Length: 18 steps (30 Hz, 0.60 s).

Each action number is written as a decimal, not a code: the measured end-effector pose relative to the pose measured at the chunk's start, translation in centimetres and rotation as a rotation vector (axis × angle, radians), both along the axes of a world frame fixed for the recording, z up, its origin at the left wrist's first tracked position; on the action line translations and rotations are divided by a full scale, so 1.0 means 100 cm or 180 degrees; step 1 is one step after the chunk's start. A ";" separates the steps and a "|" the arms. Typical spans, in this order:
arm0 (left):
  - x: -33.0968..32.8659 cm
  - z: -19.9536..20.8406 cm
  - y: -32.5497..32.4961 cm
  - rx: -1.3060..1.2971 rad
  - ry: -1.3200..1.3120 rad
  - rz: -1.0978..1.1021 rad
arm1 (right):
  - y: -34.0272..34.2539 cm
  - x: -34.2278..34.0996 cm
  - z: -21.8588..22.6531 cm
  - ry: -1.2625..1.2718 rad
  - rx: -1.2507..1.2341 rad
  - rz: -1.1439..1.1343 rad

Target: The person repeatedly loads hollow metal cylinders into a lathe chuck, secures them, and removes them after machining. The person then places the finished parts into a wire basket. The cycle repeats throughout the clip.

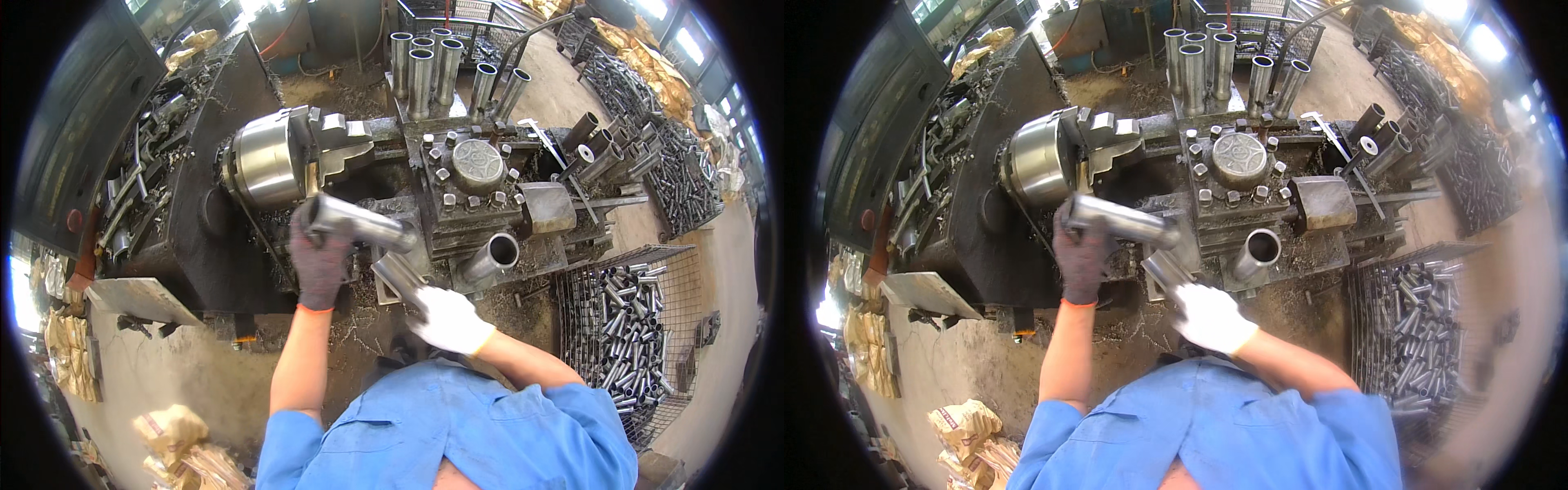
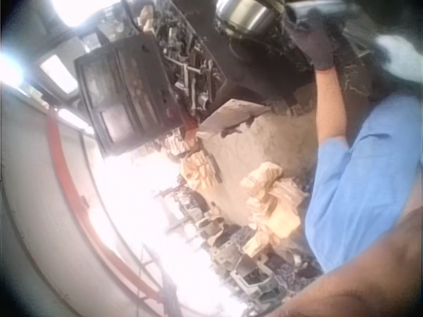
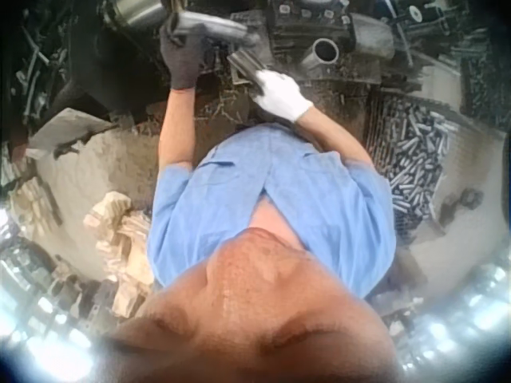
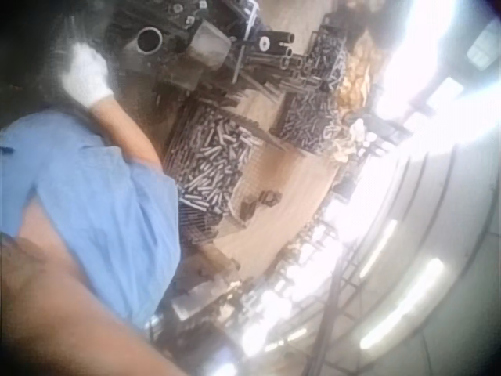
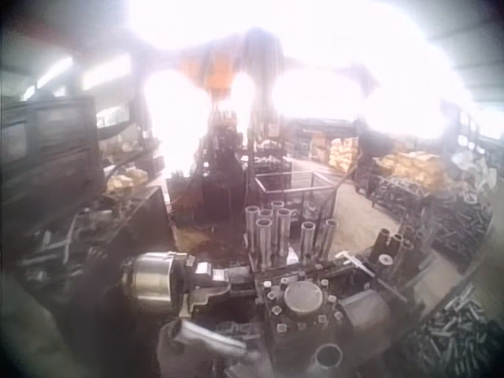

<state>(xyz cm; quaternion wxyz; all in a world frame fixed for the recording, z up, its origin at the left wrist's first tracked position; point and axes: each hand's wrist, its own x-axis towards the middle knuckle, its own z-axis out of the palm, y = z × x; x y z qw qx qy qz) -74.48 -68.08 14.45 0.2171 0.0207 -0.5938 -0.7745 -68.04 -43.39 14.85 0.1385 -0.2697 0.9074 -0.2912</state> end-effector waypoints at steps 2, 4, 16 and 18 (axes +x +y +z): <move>0.023 0.007 -0.031 0.0646 -0.0148 -0.0177 | -0.038 -0.008 -0.037 0.0553 0.0414 -0.0127; 0.034 0.004 -0.046 0.1714 -0.0269 -0.0299 | -0.052 -0.015 -0.074 0.1201 0.0549 -0.0400; 0.051 -0.065 -0.035 0.2944 -0.1222 -0.1339 | -0.043 -0.063 -0.009 -0.1390 -0.2005 -0.0857; 0.055 -0.054 -0.020 0.2757 -0.1112 -0.0902 | -0.052 -0.060 0.002 -0.0630 -0.0767 -0.0246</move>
